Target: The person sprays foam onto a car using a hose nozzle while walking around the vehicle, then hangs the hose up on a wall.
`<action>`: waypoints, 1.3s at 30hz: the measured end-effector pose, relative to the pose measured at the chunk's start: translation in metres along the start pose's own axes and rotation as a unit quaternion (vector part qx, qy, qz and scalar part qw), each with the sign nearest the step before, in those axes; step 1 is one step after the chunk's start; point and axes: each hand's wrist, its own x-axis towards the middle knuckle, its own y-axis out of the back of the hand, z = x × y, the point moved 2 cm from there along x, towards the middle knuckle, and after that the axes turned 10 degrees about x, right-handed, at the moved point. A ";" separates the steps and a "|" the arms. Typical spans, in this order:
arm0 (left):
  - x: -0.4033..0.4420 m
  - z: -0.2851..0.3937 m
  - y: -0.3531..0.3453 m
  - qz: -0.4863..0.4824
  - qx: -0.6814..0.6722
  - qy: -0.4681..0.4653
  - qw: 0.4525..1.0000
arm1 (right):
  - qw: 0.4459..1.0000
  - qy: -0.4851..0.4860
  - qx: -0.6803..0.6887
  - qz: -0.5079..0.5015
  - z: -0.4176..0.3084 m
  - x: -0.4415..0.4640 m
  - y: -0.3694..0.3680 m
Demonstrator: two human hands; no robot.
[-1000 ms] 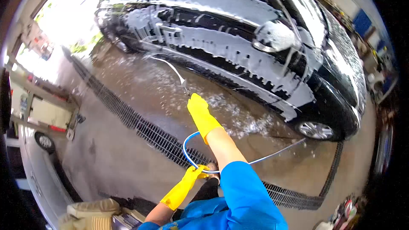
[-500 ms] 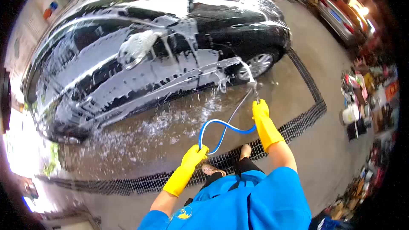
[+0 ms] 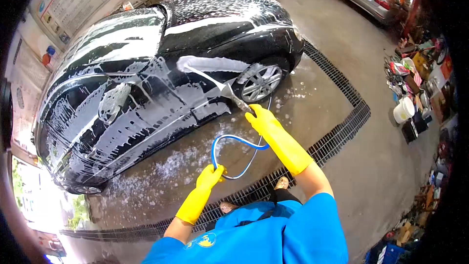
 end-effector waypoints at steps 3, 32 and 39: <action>0.008 0.050 -0.019 0.011 0.003 0.013 1.000 | 0.999 0.017 0.030 0.025 0.023 0.029 0.065; 0.301 0.333 -0.102 0.163 0.074 -0.022 0.984 | 0.985 0.048 -0.092 -0.138 -0.099 0.354 0.344; 0.350 0.368 -0.114 0.091 0.168 0.015 0.981 | 0.994 0.083 -0.034 -0.061 -0.190 0.512 0.404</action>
